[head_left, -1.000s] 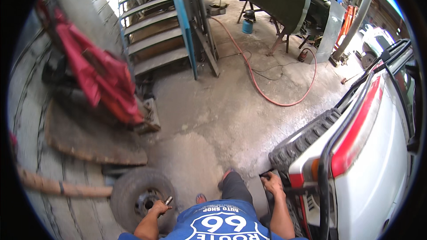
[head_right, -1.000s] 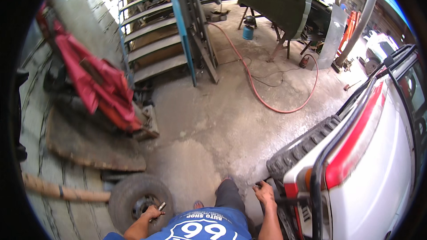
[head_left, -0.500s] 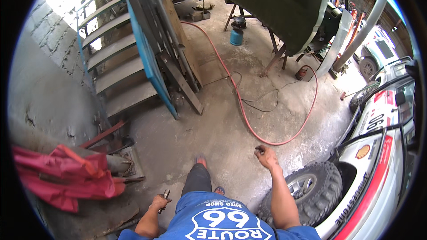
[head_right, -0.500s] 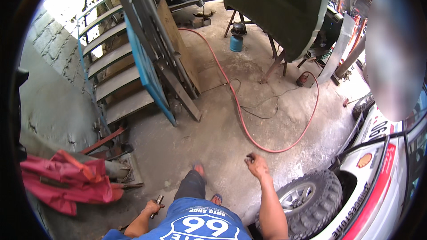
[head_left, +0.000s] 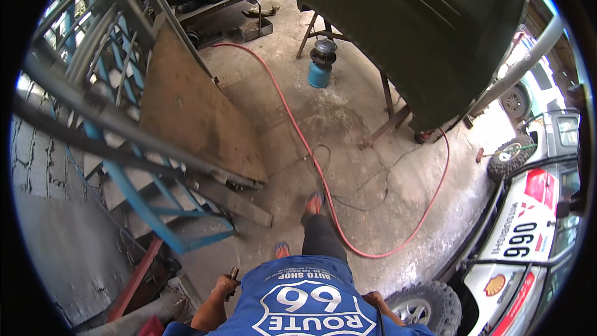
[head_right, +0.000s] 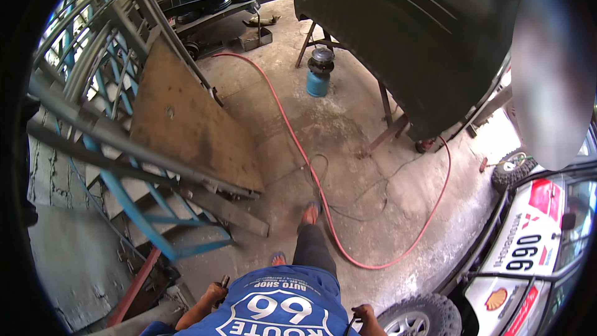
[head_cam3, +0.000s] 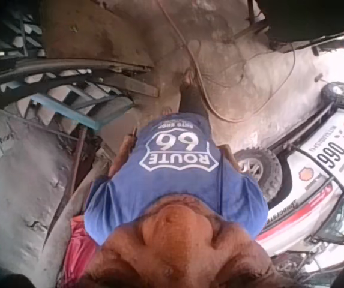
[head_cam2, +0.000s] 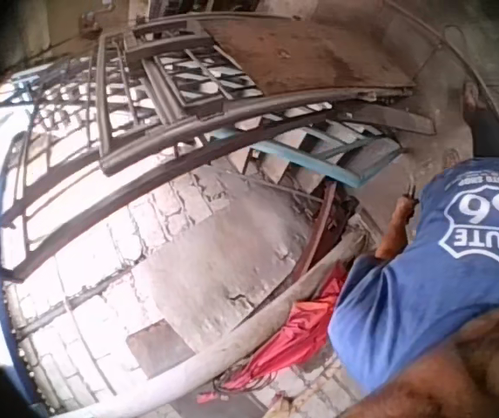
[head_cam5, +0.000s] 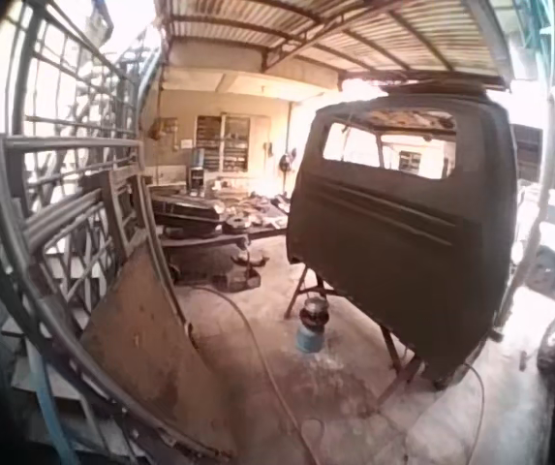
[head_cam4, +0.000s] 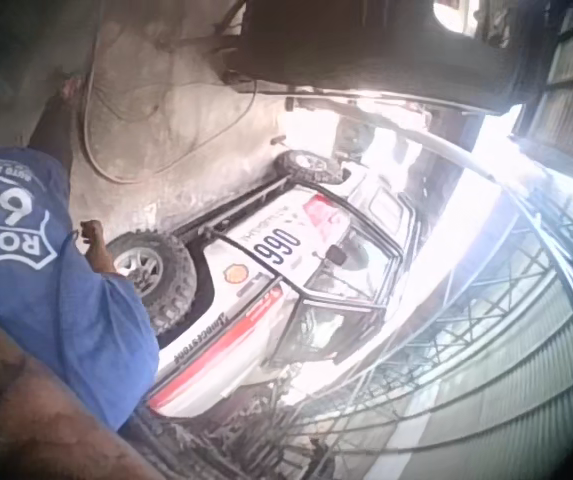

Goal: The person sits under a car and installs a new bushing into a suspension component, then uses a bench grinder to smooth a metal rod. The person handles the bushing, suspension part, and metal rod throughout the process.

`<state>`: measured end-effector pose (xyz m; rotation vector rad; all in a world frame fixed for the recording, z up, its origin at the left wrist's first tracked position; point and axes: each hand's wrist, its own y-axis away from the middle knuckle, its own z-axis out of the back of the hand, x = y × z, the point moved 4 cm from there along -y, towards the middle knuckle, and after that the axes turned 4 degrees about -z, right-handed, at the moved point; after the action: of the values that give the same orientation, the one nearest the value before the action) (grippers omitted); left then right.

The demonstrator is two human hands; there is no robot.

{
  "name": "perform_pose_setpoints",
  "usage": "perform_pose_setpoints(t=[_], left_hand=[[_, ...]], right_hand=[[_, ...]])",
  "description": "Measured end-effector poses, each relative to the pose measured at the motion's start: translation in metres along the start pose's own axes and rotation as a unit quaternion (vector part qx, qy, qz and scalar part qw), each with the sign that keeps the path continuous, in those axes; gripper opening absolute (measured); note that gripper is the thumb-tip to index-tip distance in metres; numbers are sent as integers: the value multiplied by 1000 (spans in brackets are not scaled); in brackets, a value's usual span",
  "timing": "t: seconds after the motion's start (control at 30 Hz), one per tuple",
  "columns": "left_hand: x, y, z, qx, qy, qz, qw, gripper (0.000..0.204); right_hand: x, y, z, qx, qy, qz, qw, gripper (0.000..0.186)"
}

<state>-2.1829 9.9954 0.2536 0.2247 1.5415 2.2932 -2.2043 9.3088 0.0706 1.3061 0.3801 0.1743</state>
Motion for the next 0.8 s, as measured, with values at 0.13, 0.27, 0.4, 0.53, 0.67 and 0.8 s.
perform_pose_setpoints(t=[0.13,0.27,0.4,0.53,0.67,0.8], left_hand=[[-100,-9,56,-39,39,9,998,36],[-195,-18,90,-34,96,48,994,36],[-284,-51,120,-27,160,70,984,35],[-372,-116,167,-18,193,86,977,35],[-459,-210,251,-14,194,92,977,34],[-546,-289,383,-37,158,65,985,34]], right_hand=[[167,7,14,-21,78,59,995,24],[492,85,76,-102,359,294,880,24],[856,243,120,-238,235,443,832,33],[1127,405,88,-263,175,494,810,31],[1310,501,-3,-203,210,590,753,37],[1396,544,-108,-190,367,598,687,40]])
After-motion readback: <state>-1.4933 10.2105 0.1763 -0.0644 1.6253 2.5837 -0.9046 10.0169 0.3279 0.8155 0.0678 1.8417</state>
